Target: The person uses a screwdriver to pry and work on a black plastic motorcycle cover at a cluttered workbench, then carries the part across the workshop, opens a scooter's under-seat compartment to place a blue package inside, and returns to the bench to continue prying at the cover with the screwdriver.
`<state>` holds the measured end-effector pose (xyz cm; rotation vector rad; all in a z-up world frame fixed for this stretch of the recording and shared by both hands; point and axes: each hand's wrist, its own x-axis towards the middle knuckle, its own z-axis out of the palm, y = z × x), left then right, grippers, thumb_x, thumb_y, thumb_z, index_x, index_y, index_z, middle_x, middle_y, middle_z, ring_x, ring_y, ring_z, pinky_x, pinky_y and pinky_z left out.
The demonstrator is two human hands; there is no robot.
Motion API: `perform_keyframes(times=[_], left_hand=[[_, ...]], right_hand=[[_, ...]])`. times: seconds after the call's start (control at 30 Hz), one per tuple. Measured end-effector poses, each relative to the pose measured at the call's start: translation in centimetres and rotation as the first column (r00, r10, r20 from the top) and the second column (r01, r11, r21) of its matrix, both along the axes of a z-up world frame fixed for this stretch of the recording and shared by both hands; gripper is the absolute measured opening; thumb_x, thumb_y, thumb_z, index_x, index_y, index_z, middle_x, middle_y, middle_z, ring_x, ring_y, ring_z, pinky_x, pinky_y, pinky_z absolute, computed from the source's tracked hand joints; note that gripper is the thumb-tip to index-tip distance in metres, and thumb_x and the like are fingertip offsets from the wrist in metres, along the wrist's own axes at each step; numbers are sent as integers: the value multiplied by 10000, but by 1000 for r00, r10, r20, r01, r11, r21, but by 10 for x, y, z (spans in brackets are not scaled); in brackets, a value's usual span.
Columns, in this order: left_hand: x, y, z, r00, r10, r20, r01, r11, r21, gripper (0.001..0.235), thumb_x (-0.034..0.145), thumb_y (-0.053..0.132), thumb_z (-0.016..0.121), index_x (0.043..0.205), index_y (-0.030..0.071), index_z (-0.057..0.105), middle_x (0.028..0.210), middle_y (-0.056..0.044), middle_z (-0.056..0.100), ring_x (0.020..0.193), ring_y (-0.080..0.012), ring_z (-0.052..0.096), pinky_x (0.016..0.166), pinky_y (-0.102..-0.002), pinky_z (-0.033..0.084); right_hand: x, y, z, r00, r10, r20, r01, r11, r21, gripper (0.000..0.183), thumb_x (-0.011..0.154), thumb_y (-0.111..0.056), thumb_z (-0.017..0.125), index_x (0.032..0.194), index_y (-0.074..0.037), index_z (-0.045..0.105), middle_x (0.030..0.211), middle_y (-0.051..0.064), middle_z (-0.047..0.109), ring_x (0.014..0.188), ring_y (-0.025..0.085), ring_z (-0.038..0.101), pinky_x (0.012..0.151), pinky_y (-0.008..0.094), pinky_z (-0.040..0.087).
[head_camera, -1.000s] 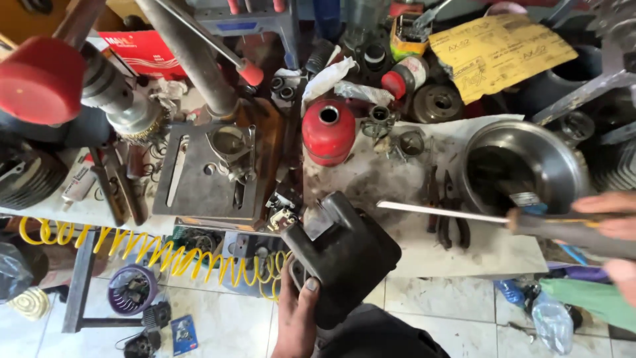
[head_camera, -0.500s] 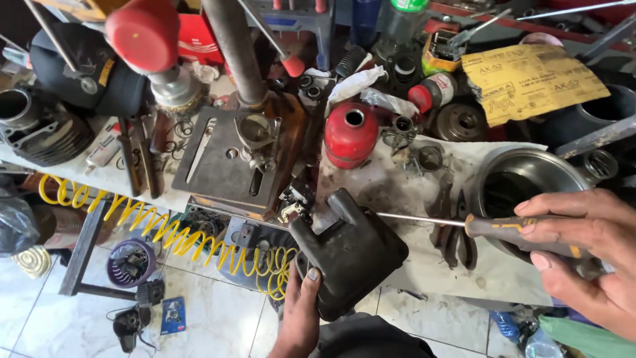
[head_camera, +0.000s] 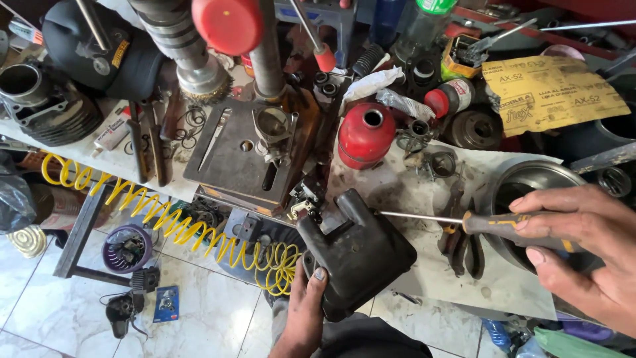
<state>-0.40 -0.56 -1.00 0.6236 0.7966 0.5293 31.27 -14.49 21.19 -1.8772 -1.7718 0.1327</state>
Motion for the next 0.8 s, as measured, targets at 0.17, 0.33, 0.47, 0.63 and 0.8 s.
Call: perform_keyframes(times=[0.17,0.33,0.47,0.63,0.8], left_hand=[[-1,1,0,1000,2,-3,-2,1000,-11,700,951,319,578,1548,52,327,1457,-174,552,1312,-245,541,1111,-373,408],[0,-2,-3,1000,9,13,-9,1000,11,687,963,318,564,1546,36,334,1456,-177,557,1317,-246,540,1112,-368,402],[0,-4,-6,998,39,49,-41,999,26,686,959,319,578,1532,19,348,1424,-185,574,1284,-255,554,1093,-377,419],[-3,0,-10,997,72,26,-75,980,182,663,963,323,601,1503,-8,405,1387,-172,599,1248,-226,562,1076,-349,426],[-1,1,-18,998,29,61,-35,995,91,642,939,316,625,1468,11,428,1331,-155,639,1196,-218,598,1045,-349,455]], right_hand=[[2,33,22,995,91,27,-87,989,-118,391,739,-61,748,1112,-138,659,1241,86,687,959,187,731,784,313,599],[-20,99,67,923,346,169,-264,888,-376,321,813,-219,747,1126,-171,697,1172,31,679,660,100,694,547,250,549],[-46,130,84,827,291,480,-105,921,-376,610,779,-535,735,1279,-189,690,917,-27,700,641,195,728,574,365,574],[-35,128,80,866,454,208,-401,881,-252,593,731,-347,728,1265,-112,621,1030,33,688,793,199,747,608,331,580],[-37,126,83,846,286,450,-196,951,-237,735,700,-480,765,1349,-157,643,1016,45,756,737,225,727,634,357,571]])
